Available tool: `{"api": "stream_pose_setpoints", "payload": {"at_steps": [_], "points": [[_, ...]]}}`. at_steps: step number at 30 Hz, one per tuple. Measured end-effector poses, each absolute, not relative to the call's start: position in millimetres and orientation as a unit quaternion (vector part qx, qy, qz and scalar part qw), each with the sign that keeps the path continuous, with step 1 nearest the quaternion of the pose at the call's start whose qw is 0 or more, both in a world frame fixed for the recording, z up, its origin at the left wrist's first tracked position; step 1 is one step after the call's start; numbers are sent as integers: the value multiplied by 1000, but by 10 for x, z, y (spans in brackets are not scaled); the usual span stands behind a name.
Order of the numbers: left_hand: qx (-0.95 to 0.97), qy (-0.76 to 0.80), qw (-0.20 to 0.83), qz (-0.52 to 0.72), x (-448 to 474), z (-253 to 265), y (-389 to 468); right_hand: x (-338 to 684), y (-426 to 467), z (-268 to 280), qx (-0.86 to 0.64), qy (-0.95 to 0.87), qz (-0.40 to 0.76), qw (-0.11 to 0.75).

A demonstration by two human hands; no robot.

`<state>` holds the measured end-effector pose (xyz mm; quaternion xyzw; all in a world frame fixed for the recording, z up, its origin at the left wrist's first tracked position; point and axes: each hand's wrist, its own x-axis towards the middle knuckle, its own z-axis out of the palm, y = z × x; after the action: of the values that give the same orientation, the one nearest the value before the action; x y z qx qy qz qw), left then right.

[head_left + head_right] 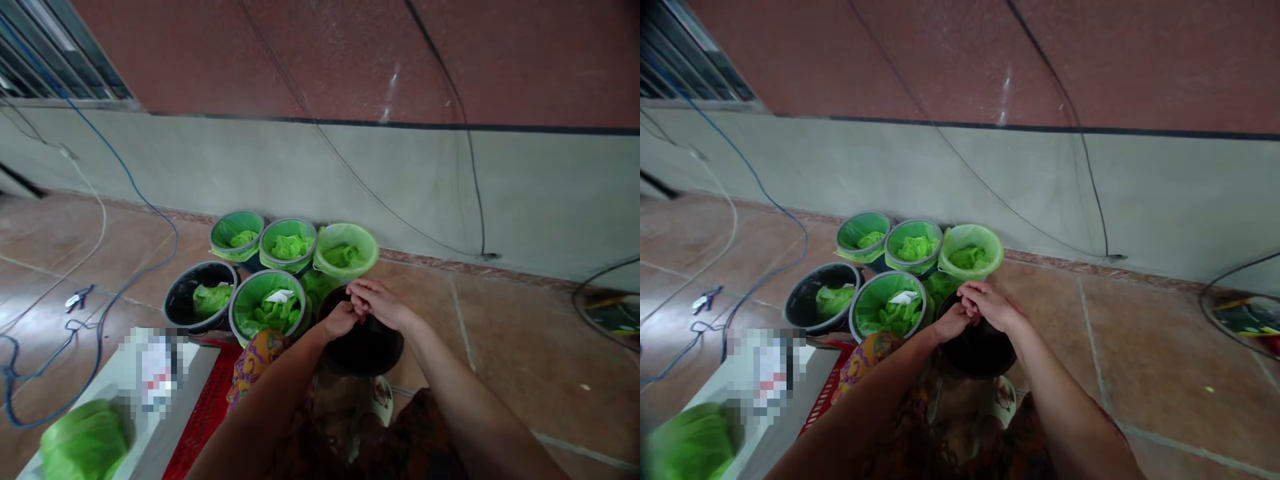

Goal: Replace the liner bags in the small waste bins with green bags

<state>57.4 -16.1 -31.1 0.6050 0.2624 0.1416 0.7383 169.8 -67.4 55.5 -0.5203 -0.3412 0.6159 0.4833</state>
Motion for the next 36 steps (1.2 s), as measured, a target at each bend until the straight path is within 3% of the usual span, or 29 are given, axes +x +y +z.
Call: {"api": "stream_pose_setpoints", "payload": {"at_steps": [4,7,10,14,16,20,25,27,30,33,36], "points": [[597,242,754,125,561,-252,-166,1829,-561,418,-529,-292,589,536],[593,274,742,149,564,-246,-130,1956,-552,283,-627,-328,465,532],[584,319,727,170,575,-271,-83,2040,-624,147,-739,-449,313,394],[549,365,729,182,573,-283,-33,2038,-735,103,-757,-573,276,152],[532,386,729,190,565,-269,-18,2033,-764,182,-758,-584,268,113],[520,374,741,200,547,-239,9,2110,-853,423,-738,-586,310,124],[650,360,643,186,527,-237,62,2204,-986,475,-729,-561,392,5],[724,334,579,168,520,-225,65,2176,-950,413,-769,-551,323,36],[806,291,494,149,509,-195,29,2078,-806,286,-783,-539,242,195],[855,285,414,127,493,-167,-21,1994,-668,140,-702,-569,320,284],[889,298,337,86,468,-143,-41,1988,-614,10,-677,-561,381,286]]}}
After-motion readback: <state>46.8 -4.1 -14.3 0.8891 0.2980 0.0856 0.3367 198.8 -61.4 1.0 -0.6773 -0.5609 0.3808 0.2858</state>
